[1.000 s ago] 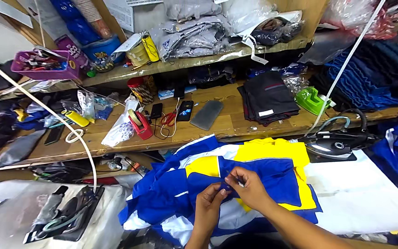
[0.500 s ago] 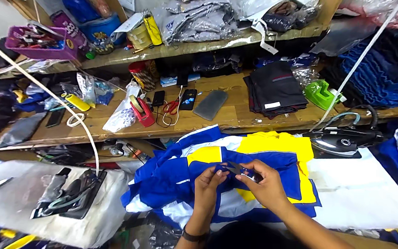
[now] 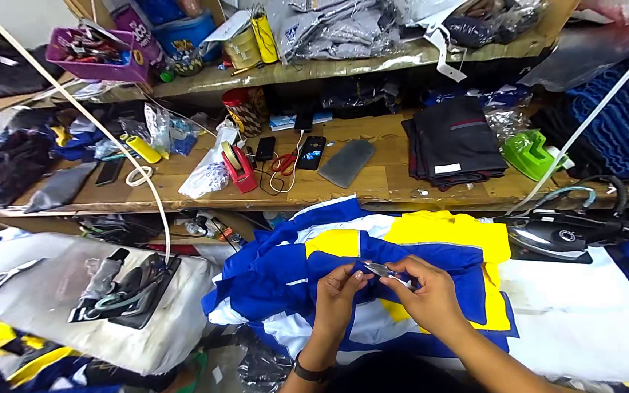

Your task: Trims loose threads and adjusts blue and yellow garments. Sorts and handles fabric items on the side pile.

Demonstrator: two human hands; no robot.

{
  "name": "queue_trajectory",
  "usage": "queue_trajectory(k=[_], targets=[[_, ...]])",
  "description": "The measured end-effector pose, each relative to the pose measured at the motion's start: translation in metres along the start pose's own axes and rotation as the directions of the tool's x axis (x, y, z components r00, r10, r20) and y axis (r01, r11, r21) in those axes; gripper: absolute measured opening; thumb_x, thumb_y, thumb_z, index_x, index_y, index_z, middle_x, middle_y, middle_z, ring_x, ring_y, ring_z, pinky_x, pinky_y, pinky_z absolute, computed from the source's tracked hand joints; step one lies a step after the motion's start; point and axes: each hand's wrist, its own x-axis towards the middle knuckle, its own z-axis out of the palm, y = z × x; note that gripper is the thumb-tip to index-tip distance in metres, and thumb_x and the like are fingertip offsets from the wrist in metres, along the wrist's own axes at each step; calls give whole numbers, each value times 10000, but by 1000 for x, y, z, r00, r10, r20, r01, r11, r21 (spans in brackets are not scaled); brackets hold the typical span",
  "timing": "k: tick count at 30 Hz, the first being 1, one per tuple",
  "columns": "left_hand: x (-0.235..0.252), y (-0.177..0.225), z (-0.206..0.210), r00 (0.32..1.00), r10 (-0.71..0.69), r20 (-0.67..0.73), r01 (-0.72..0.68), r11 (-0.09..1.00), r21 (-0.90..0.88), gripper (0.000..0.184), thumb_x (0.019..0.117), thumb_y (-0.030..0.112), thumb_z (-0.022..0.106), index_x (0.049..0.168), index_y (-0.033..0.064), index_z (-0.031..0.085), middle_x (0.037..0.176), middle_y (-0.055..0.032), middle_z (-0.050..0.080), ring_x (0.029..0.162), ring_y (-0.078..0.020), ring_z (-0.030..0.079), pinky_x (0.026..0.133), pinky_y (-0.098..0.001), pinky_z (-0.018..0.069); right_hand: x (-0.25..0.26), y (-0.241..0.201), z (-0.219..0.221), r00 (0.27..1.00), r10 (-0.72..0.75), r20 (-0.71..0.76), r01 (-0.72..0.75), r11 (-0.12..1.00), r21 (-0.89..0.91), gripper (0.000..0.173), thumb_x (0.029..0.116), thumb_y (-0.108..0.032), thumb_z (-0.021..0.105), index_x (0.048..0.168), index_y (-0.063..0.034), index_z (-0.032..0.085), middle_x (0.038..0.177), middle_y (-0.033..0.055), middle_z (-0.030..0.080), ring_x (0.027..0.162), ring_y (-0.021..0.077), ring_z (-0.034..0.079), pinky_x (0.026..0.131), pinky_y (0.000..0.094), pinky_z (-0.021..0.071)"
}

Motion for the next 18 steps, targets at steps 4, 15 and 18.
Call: queue_trajectory(k=[4, 15, 18], targets=[[1, -2, -1, 1000, -7, 12, 6, 1000, 23, 195, 989, -69, 519, 1083, -79, 690, 1070, -132, 748, 938, -168, 742, 881, -304, 610, 1, 1, -2, 1000, 4, 21, -3, 999, -39, 229, 890, -356, 708, 934, -142, 779, 882, -35, 733, 714, 73, 654, 589, 299, 517], [2, -3, 0, 999, -30, 20, 29, 999, 33, 196, 984, -75, 518, 1066, -68, 695, 1018, -117, 757, 919, -165, 745, 872, -304, 613, 3, 6, -5, 996, 54, 72, -54, 998, 6, 225, 877, -368, 718, 928, -154, 766, 872, -50, 722, 687, 62, 632, 581, 298, 506], [2, -3, 1, 999, -31, 17, 31, 999, 13, 187, 977, -75, 523, 1047, -55, 695, 962, -93, 760, 894, -155, 747, 862, -305, 615, 5, 7, -9, 986, 108, 129, -118, 991, 67, 229, 873, -363, 735, 963, -153, 757, 895, -59, 716, 687, 36, 606, 597, 266, 495]])
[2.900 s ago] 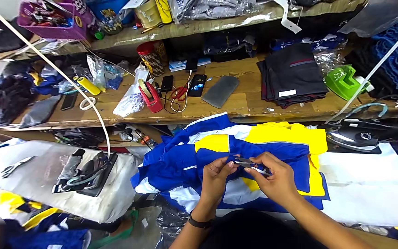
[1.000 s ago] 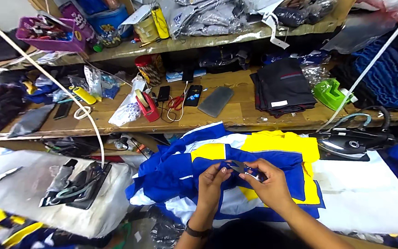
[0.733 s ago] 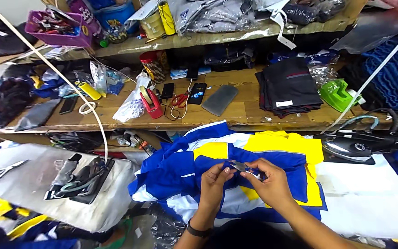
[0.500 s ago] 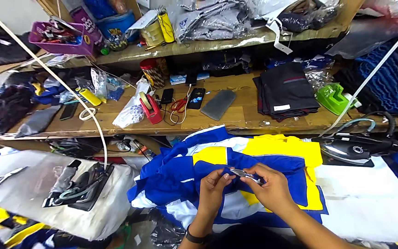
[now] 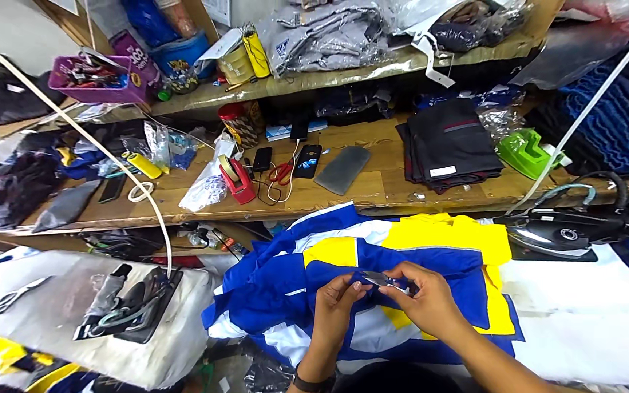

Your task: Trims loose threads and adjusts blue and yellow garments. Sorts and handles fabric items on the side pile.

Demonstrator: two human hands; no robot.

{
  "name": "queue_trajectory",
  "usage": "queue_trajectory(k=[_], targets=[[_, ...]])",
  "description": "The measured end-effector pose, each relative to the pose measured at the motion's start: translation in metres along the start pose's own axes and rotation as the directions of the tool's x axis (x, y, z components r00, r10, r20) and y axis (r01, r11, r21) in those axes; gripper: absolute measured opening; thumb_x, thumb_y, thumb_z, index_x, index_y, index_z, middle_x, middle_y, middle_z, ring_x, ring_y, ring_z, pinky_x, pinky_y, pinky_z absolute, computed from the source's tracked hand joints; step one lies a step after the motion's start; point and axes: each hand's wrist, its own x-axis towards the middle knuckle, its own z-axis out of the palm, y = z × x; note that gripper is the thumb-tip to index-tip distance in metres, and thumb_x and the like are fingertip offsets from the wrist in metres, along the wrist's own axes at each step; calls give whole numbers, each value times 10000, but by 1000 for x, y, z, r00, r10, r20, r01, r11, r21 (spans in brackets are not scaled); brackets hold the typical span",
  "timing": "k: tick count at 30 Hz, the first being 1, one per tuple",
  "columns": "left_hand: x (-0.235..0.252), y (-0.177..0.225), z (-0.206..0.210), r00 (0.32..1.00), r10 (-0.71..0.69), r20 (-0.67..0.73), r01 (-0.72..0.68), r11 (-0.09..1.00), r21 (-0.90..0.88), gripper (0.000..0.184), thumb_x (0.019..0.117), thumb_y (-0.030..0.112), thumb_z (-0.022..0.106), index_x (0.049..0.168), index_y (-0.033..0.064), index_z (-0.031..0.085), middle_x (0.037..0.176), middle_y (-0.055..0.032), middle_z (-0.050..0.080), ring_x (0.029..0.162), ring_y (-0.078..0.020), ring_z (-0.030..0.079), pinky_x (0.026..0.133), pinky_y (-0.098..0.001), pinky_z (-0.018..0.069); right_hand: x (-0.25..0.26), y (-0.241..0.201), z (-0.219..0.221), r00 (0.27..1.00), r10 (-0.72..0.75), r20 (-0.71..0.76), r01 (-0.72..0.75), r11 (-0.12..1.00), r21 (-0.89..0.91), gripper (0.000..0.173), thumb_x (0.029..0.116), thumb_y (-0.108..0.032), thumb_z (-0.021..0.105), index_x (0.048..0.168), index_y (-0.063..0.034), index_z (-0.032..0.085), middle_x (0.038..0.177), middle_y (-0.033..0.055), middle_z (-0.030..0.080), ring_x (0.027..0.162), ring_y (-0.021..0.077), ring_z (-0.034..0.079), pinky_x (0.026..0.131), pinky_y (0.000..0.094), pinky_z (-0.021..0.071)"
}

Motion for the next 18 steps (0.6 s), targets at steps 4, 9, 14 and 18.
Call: queue_trajectory(k=[4, 9, 14, 18], targets=[[2, -1, -1, 999, 31, 29, -33, 998, 53, 201, 976, -78, 522, 1072, -69, 698, 1030, -119, 756, 925, -161, 744, 880, -300, 609, 0, 1, 0, 1000, -10, -7, 10, 1000, -23, 223, 875, -360, 729, 932, -146, 758, 868, -47, 714, 671, 61, 613, 582, 304, 494], [3, -2, 2, 1000, 3, 28, -4, 999, 33, 199, 982, -75, 519, 1059, -63, 702, 1045, -128, 756, 932, -169, 745, 881, -303, 609, 1, 5, -3, 1000, 4, 14, -4, 1000, -5, 208, 876, -350, 729, 934, -152, 755, 875, -52, 715, 686, 59, 612, 597, 301, 496], [6, -6, 5, 1000, 7, 17, -8, 999, 49, 200, 979, -70, 515, 1058, -52, 697, 992, -100, 761, 905, -162, 747, 869, -311, 614, 4, 9, -6, 999, 18, 47, -19, 1000, 18, 218, 894, -336, 734, 952, -128, 755, 895, -24, 721, 716, 82, 628, 623, 316, 507], [11, -12, 11, 1000, -25, 4, 25, 995, 96, 202, 979, -33, 486, 1029, -22, 682, 949, -63, 759, 877, -137, 742, 847, -295, 613, 5, 15, -11, 990, 86, 111, -92, 994, 57, 229, 907, -308, 732, 979, -90, 750, 913, 29, 727, 766, 138, 656, 681, 381, 533]])
